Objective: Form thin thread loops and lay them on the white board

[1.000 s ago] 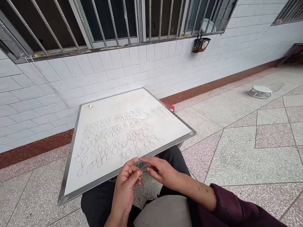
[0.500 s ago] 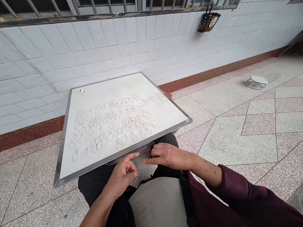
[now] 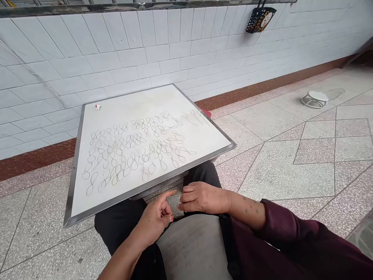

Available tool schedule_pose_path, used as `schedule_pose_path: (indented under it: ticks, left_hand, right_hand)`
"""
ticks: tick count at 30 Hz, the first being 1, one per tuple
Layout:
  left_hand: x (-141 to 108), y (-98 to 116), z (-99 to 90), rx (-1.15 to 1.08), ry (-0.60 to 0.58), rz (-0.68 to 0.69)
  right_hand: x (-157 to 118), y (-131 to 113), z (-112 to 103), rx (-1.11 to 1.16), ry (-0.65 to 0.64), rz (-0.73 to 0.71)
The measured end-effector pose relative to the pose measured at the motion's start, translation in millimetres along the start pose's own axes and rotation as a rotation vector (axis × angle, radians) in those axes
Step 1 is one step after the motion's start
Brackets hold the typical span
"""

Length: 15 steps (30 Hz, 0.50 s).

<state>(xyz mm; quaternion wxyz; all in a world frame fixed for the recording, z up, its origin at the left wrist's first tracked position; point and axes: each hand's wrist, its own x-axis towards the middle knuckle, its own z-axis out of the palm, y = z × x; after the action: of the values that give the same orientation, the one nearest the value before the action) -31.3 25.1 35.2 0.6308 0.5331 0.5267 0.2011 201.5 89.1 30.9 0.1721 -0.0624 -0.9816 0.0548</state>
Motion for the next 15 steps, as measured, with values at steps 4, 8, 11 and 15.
schedule_pose_path:
  ticks: [4,8,11,15]
  left_hand:
    - [4,-4,3.5,-0.049,-0.013,-0.015]
    - [5,-5,6.1,-0.052,-0.026,-0.019]
    - [4,-5,7.6,-0.017,-0.027,0.004]
    - [3,-1,8.8,0.018,-0.041,0.038]
  right_hand:
    - [0,-2,0,-0.017,0.013,0.039]
    - [0,-1,2,0.013,0.016,0.002]
    - [-1,0,0,0.013,-0.003,-0.039]
    - [-6,2,-9,0.000,-0.029,-0.026]
